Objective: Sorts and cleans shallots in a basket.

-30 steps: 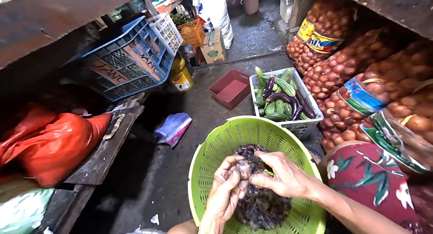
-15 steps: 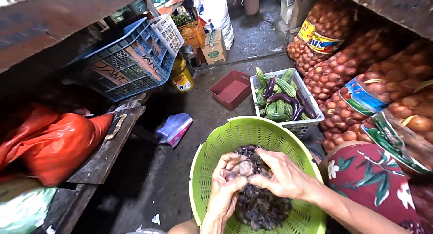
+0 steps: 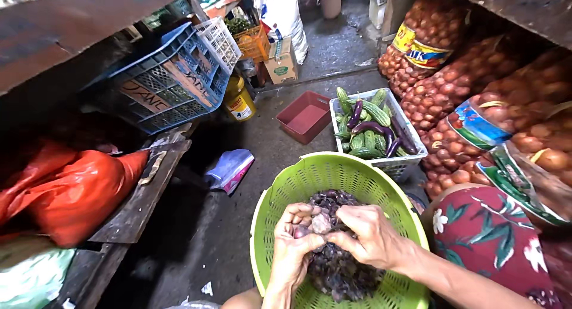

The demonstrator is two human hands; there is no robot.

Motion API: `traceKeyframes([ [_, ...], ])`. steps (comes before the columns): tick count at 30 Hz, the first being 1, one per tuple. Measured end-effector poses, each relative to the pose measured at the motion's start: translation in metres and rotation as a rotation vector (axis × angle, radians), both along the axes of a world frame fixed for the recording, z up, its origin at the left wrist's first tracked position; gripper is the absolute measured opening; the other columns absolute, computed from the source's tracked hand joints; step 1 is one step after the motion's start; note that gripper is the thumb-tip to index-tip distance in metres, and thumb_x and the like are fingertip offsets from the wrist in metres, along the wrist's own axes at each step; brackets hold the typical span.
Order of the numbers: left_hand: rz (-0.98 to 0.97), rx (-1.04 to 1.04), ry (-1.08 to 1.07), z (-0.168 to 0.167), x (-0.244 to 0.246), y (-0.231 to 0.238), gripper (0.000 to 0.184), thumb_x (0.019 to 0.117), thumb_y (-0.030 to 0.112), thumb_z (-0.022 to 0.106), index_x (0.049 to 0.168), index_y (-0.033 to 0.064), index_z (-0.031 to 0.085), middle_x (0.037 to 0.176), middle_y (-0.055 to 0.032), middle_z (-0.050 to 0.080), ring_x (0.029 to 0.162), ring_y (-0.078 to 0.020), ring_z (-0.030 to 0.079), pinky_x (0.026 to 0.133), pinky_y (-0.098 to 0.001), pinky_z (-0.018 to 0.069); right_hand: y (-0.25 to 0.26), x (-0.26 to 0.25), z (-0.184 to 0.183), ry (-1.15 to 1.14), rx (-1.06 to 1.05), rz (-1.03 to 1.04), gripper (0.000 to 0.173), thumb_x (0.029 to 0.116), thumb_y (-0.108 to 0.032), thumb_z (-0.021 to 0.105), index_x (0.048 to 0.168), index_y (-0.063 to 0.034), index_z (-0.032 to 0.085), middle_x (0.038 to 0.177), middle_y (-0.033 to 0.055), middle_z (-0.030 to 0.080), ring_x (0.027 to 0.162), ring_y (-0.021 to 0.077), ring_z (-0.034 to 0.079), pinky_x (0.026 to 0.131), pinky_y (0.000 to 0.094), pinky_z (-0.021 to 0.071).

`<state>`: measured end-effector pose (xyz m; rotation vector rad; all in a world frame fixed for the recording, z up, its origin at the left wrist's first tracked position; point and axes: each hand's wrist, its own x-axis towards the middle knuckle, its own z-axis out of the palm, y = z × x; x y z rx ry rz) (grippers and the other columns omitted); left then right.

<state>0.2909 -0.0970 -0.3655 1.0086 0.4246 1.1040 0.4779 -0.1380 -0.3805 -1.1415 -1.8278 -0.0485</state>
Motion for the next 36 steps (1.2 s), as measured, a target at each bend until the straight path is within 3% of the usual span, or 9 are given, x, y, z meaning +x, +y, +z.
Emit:
traceKeyframes([
  [4, -0.029, 0.010, -0.002, 0.003, -0.001, -0.001, 0.053, 0.0661, -0.006, 0.086, 0.114, 0.0130, 0.073, 0.109, -0.0074, 0.075, 0.096, -0.0128, 0.073, 0.086, -0.0273, 0.0605, 0.001, 0.004, 0.006, -0.028, -0.033, -0.016, 0.062, 0.1005, -0.065, 0.046, 0.085, -0.0063, 0.059, 0.066, 0.0043, 0.052, 0.054, 0.0135, 0.052, 0.046, 0.0262, 0.0421],
  [12, 0.007, 0.043, 0.029, 0.001, -0.001, 0.000, 0.051, 0.0681, -0.004, 0.086, 0.115, 0.0103, 0.072, 0.110, -0.0095, 0.075, 0.098, -0.0148, 0.073, 0.087, -0.0282, 0.0604, 0.002, 0.002, 0.000, -0.088, 0.056, -0.068, 0.058, 0.1054, -0.057, 0.042, 0.076, -0.0088, 0.056, 0.061, 0.0030, 0.049, 0.052, 0.0152, 0.051, 0.045, 0.0281, 0.0399],
  [17, 0.026, 0.062, 0.064, 0.000, 0.000, -0.001, 0.048, 0.0691, -0.001, 0.086, 0.114, 0.0106, 0.074, 0.110, -0.0078, 0.074, 0.098, -0.0122, 0.072, 0.088, -0.0265, 0.0595, 0.000, 0.001, -0.003, -0.046, -0.044, 0.002, 0.051, 0.1054, -0.049, 0.045, 0.075, -0.0095, 0.058, 0.057, 0.0010, 0.049, 0.047, 0.0120, 0.049, 0.041, 0.0274, 0.0371],
  [20, 0.010, -0.145, -0.029, -0.003, 0.008, -0.005, 0.043, 0.0722, 0.000, 0.085, 0.113, 0.0081, 0.076, 0.105, -0.0080, 0.075, 0.094, -0.0114, 0.072, 0.082, -0.0258, 0.0603, -0.003, 0.001, 0.002, 0.103, -0.265, 0.140, 0.051, 0.1059, -0.047, 0.046, 0.077, -0.0078, 0.060, 0.056, 0.0023, 0.048, 0.047, 0.0119, 0.049, 0.043, 0.0291, 0.0376],
  [24, 0.005, -0.715, -0.449, -0.004, 0.020, -0.002, 0.028, 0.1042, 0.008, 0.046, 0.125, -0.0007, 0.062, 0.111, -0.0186, 0.072, 0.101, -0.0259, 0.074, 0.087, -0.0331, 0.0621, -0.004, 0.005, 0.020, 0.547, -0.650, 0.439, 0.041, 0.1050, -0.042, 0.050, 0.085, -0.0093, 0.064, 0.060, -0.0083, 0.048, 0.051, -0.0040, 0.047, 0.048, 0.0150, 0.0398],
  [26, 0.016, -0.847, -0.534, -0.001, 0.022, -0.003, 0.038, 0.1075, 0.017, 0.036, 0.119, -0.0015, 0.066, 0.112, -0.0200, 0.072, 0.102, -0.0304, 0.074, 0.087, -0.0367, 0.0622, -0.002, 0.005, 0.020, 0.585, -0.607, 0.375, 0.036, 0.1017, -0.043, 0.057, 0.090, -0.0101, 0.063, 0.067, -0.0083, 0.053, 0.056, -0.0053, 0.050, 0.052, 0.0136, 0.0436],
  [29, -0.071, -0.791, -0.517, -0.005, 0.024, -0.009, 0.046, 0.1084, 0.027, 0.030, 0.117, 0.0038, 0.069, 0.114, -0.0159, 0.073, 0.106, -0.0272, 0.072, 0.090, -0.0374, 0.0598, 0.000, 0.001, 0.009, 0.406, -0.465, 0.241, 0.038, 0.0923, -0.039, 0.074, 0.103, -0.0026, 0.069, 0.082, 0.0042, 0.069, 0.072, 0.0048, 0.064, 0.067, 0.0229, 0.0544],
  [34, 0.049, -0.648, -0.319, -0.007, 0.031, -0.019, 0.042, 0.1106, 0.028, 0.025, 0.119, 0.0119, 0.063, 0.104, -0.0075, 0.073, 0.099, -0.0195, 0.072, 0.087, -0.0357, 0.0589, -0.006, -0.021, -0.012, 0.136, -0.321, 0.000, 0.043, 0.0878, -0.046, 0.072, 0.101, -0.0059, 0.070, 0.075, 0.0073, 0.068, 0.061, 0.0182, 0.066, 0.052, 0.0379, 0.0531],
  [36, 0.051, -0.633, -0.300, -0.006, 0.030, -0.019, 0.046, 0.1105, 0.039, 0.023, 0.117, 0.0138, 0.062, 0.103, -0.0054, 0.073, 0.098, -0.0186, 0.072, 0.087, -0.0363, 0.0593, -0.007, -0.021, -0.004, 0.241, -0.482, 0.065, 0.038, 0.0893, -0.039, 0.072, 0.103, -0.0032, 0.071, 0.078, 0.0089, 0.070, 0.067, 0.0178, 0.068, 0.060, 0.0370, 0.0555],
])
